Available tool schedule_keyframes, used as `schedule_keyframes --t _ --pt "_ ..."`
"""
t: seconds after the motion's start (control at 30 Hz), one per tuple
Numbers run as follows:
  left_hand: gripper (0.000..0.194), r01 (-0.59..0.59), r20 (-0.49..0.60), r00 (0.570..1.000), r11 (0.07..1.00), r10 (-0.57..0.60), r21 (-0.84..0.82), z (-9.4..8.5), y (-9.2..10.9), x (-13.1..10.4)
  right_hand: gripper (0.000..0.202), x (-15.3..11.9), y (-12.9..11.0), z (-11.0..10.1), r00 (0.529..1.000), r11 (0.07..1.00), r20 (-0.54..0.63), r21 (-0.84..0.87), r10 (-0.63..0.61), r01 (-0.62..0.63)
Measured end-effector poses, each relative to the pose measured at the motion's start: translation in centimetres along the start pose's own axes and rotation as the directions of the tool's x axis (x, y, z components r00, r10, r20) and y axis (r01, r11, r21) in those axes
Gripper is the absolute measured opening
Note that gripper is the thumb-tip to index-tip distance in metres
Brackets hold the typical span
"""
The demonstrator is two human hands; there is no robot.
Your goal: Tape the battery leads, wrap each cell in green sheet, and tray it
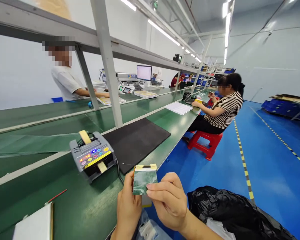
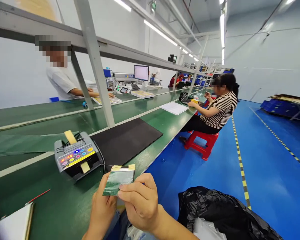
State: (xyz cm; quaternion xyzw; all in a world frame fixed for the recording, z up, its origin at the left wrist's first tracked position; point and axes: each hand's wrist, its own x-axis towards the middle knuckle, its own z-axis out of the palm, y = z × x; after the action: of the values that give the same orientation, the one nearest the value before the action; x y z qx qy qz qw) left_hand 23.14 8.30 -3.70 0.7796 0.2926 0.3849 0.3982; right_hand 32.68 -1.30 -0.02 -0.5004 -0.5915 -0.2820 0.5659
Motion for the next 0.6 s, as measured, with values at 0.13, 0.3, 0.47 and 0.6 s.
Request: schedule_keyframes --t 0.13,0.3,0.47,0.6 --pt "0.031 0.034 -0.046 0.998 0.999 -0.035 -0.016 -1.1 -0.3 -0.9 0.022 -0.4 -0.7 1.1 0.999 0.999 0.046 0.046 0.004 -0.006" --pt "0.026 0.082 -0.114 0.990 0.995 -0.088 -0.057 -2.5 -0.8 -2.1 0.017 -0.9 -1.6 2.1 0.996 0.994 0.088 0.110 -0.030 0.020" --pt "0.025 0.126 -0.109 0.984 0.984 -0.140 -0.128 -4.3 -1.4 -3.6 0.012 -0.2 -2.7 2.0 0.949 0.986 0.280 0.117 -0.147 0.119" --pt "0.027 0.191 -0.088 0.974 0.968 -0.207 -0.161 -5.0 -1.7 -5.1 0.008 0.5 -3.4 1.3 0.895 0.951 0.338 0.204 -0.289 0.230"
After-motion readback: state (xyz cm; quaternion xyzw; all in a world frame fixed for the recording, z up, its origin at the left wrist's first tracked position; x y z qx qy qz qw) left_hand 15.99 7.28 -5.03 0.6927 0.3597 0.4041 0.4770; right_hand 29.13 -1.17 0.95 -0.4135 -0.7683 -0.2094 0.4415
